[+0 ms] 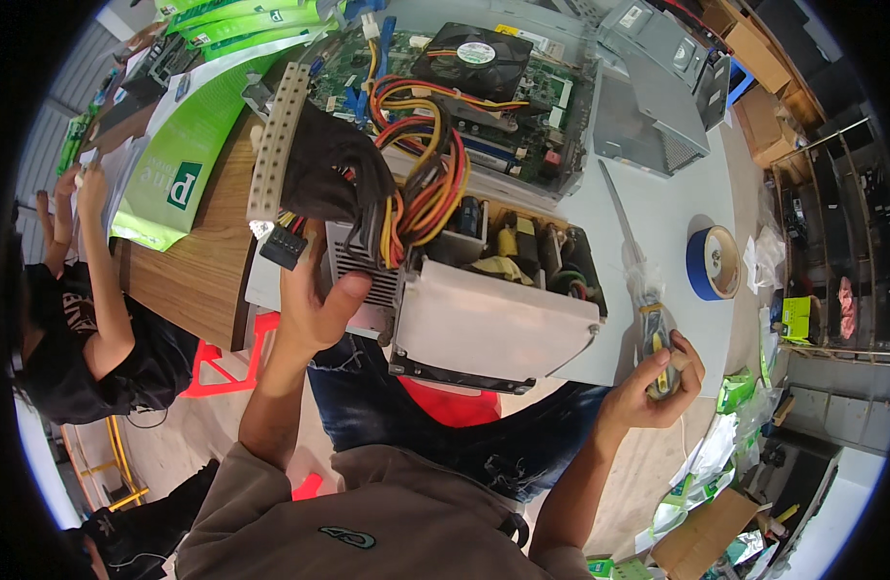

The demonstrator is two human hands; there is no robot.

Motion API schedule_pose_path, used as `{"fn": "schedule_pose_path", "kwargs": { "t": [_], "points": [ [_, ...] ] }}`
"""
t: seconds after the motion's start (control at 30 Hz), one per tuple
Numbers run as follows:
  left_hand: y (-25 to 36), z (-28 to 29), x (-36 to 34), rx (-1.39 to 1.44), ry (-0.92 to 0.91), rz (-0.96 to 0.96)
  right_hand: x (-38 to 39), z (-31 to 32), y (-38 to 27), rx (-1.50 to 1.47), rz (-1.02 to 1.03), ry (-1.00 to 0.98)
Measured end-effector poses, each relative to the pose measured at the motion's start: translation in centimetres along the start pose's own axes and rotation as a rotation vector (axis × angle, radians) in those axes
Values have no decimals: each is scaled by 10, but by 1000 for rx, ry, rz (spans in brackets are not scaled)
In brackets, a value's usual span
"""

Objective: The person uses a screwdriver to remove screws from a power supply unit on a table, lifts the metal cover, and handles the internal wiring.

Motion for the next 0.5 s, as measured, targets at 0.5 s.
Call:
{"fn": "schedule_pose_path", "kwargs": {
  "t": [0.5],
  "points": [
    [3,1,4,-50,-64,1,-18,-6,-10,41,-282,-389]
  ]
}}
Point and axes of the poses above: each hand's wrist, its own x-axis away from the middle knuckle, its own z-axis out of the back of the hand, y = z × x, the point moved 6 cm from there along -x, towards the middle knuckle, and after that the axes turned 5 degrees about -y, right-handed, at the moved point
